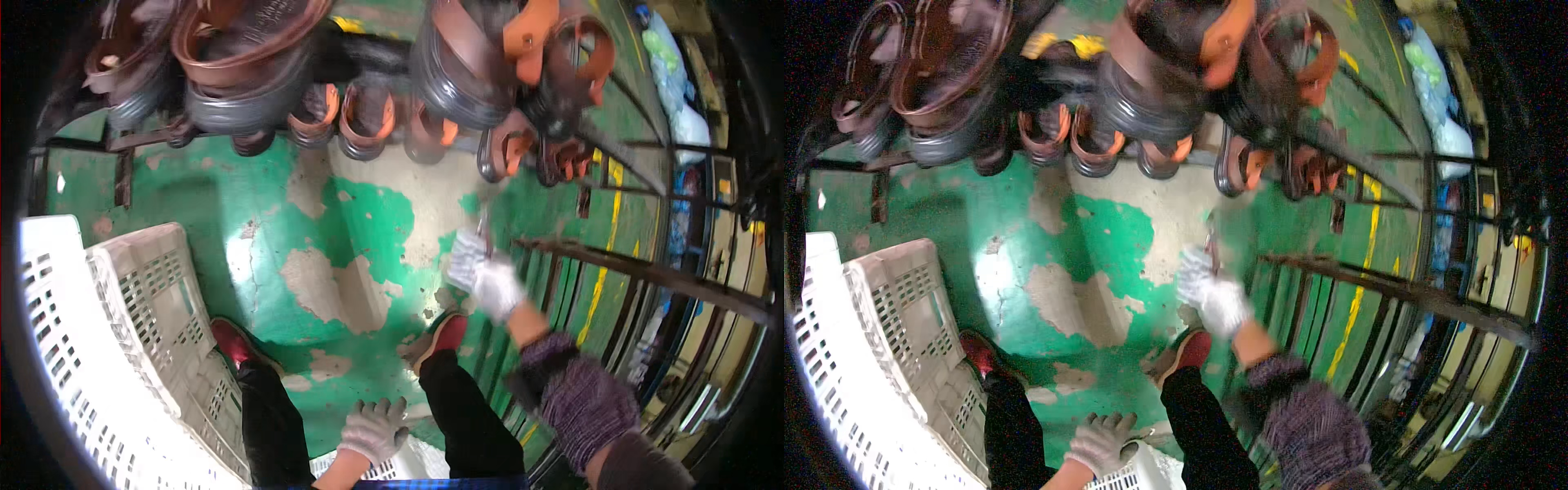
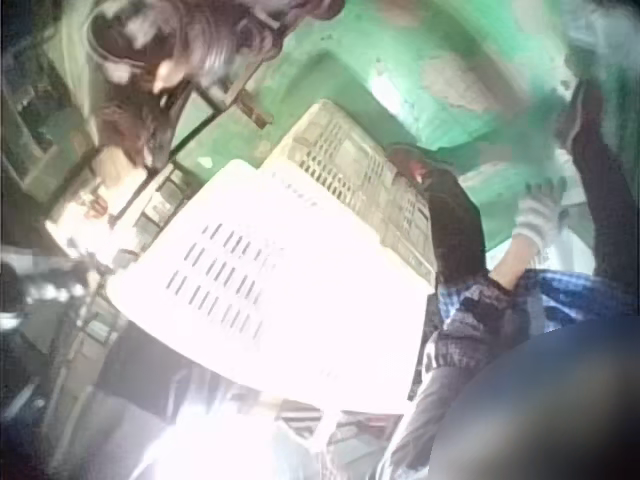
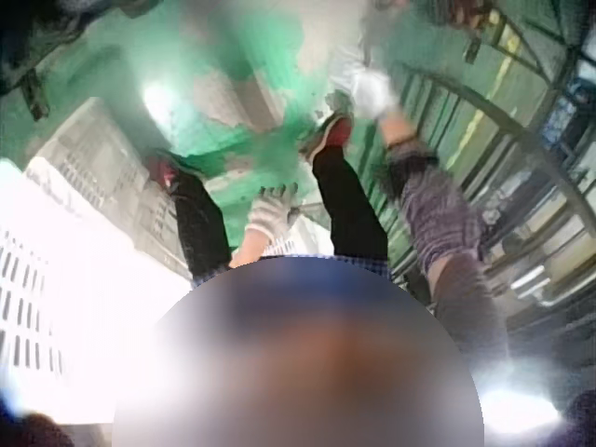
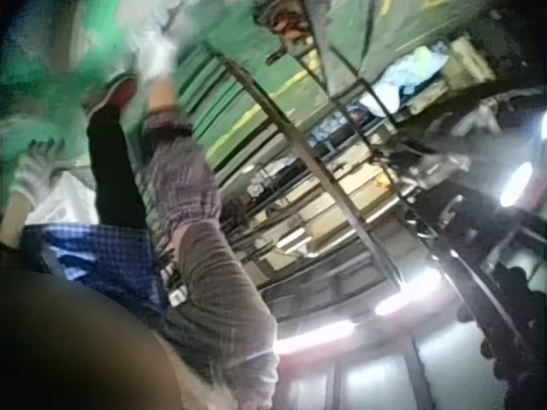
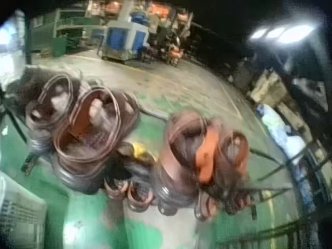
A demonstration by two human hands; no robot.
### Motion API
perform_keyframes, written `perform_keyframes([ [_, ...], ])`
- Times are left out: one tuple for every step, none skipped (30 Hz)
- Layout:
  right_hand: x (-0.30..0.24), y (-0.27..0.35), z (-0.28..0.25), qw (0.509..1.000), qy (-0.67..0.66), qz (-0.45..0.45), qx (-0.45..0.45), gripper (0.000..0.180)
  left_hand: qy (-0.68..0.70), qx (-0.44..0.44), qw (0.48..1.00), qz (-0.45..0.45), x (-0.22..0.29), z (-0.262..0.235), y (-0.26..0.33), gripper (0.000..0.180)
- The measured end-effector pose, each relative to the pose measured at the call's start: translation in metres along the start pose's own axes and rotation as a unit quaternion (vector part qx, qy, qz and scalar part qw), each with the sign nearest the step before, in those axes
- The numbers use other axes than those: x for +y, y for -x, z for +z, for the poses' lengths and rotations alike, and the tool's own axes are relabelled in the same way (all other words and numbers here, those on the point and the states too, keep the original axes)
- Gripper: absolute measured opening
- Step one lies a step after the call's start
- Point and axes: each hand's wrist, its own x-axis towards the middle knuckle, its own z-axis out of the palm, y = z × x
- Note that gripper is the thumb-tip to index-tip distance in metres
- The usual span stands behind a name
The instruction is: The worker is trimming excess material or threads from sandals using pliers and then placing them on a drying or storage rack in a factory setting.
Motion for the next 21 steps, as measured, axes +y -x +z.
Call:
perform_keyframes([
  [0.04, 0.026, 0.023, 0.964, 0.142, -0.026, 0.225, 0.032, 0.01, 0.021, 1.0, -0.005, -0.005, -0.001, 0.003, 0.064],
  [0.089, 0.038, 0.095, 0.895, 0.371, -0.045, 0.245, 0.03, 0.004, 0.067, 0.997, -0.037, -0.015, 0.003, 0.017, 0.062],
  [0.088, 0.06, 0.12, 0.979, -0.02, 0.057, 0.194, 0.035, 0.014, 0.101, 0.994, -0.043, -0.01, -0.001, 0.026, 0.062],
  [0.102, 0.075, 0.168, 0.945, 0.265, 0.038, 0.187, 0.037, 0.011, 0.135, 0.99, -0.036, -0.005, -0.007, 0.036, 0.06],
  [0.116, 0.089, 0.225, 0.842, 0.514, 0.005, 0.163, 0.039, -0.001, 0.155, 0.987, -0.034, -0.001, -0.017, 0.055, 0.059],
  [0.121, 0.092, 0.274, 0.827, 0.545, 0.025, 0.135, 0.036, 0.052, 0.16, 0.985, -0.026, 0.012, -0.051, 0.089, 0.058],
  [0.131, 0.093, 0.322, 0.815, 0.57, 0.046, 0.098, 0.033, 0.098, 0.233, 0.967, -0.02, 0.024, -0.054, 0.122, 0.059],
  [0.144, 0.088, 0.368, 0.843, 0.536, -0.015, 0.044, 0.028, 0.103, 0.413, 0.905, -0.001, 0.046, -0.075, 0.173, 0.055],
  [0.151, 0.083, 0.412, 0.775, 0.627, -0.055, -0.054, 0.025, 0.133, 0.47, 0.872, 0.001, 0.064, -0.102, 0.235, 0.045],
  [0.158, 0.074, 0.446, 0.754, 0.641, -0.099, -0.103, 0.029, 0.142, 0.386, 0.911, -0.032, 0.086, -0.141, 0.297, 0.051],
  [0.167, 0.066, 0.483, 0.731, 0.65, -0.143, -0.149, 0.032, 0.109, 0.42, 0.9, -0.033, 0.095, -0.16, 0.347, 0.04],
  [0.182, 0.06, 0.533, 0.715, 0.654, -0.168, -0.181, 0.034, 0.111, 0.436, 0.891, -0.064, 0.087, -0.163, 0.385, 0.04],
  [0.196, 0.047, 0.579, 0.696, 0.658, -0.196, -0.209, 0.037, 0.102, 0.506, 0.848, -0.12, 0.073, -0.163, 0.418, 0.041],
  [0.212, 0.029, 0.602, 0.615, 0.696, -0.261, -0.264, 0.04, 0.093, 0.564, 0.799, -0.185, 0.058, -0.158, 0.453, 0.043],
  [0.226, 0.012, 0.631, 0.56, 0.71, -0.309, -0.294, 0.036, 0.08, 0.621, 0.749, -0.218, 0.033, -0.156, 0.484, 0.045],
  [0.242, -0.002, 0.647, 0.515, 0.73, -0.34, -0.293, 0.037, 0.068, 0.671, 0.691, -0.259, 0.01, -0.154, 0.506, 0.047],
  [0.258, -0.016, 0.66, 0.468, 0.75, -0.371, -0.286, 0.041, 0.057, 0.715, 0.632, -0.296, -0.016, -0.153, 0.522, 0.05],
  [0.273, -0.035, 0.668, 0.424, 0.778, -0.389, -0.252, 0.028, 0.112, 0.699, 0.628, -0.323, -0.073, -0.15, 0.513, 0.052],
  [0.287, -0.048, 0.667, 0.408, 0.799, -0.38, -0.225, 0.026, 0.098, 0.701, 0.622, -0.335, -0.123, -0.15, 0.504, 0.049],
  [0.301, -0.055, 0.677, 0.334, 0.834, -0.384, -0.215, 0.026, 0.205, 0.707, 0.603, -0.308, -0.179, -0.155, 0.498, 0.048],
  [0.317, -0.063, 0.681, 0.261, 0.863, -0.38, -0.205, 0.025, 0.236, 0.644, 0.627, -0.369, -0.232, -0.158, 0.496, 0.052],
])
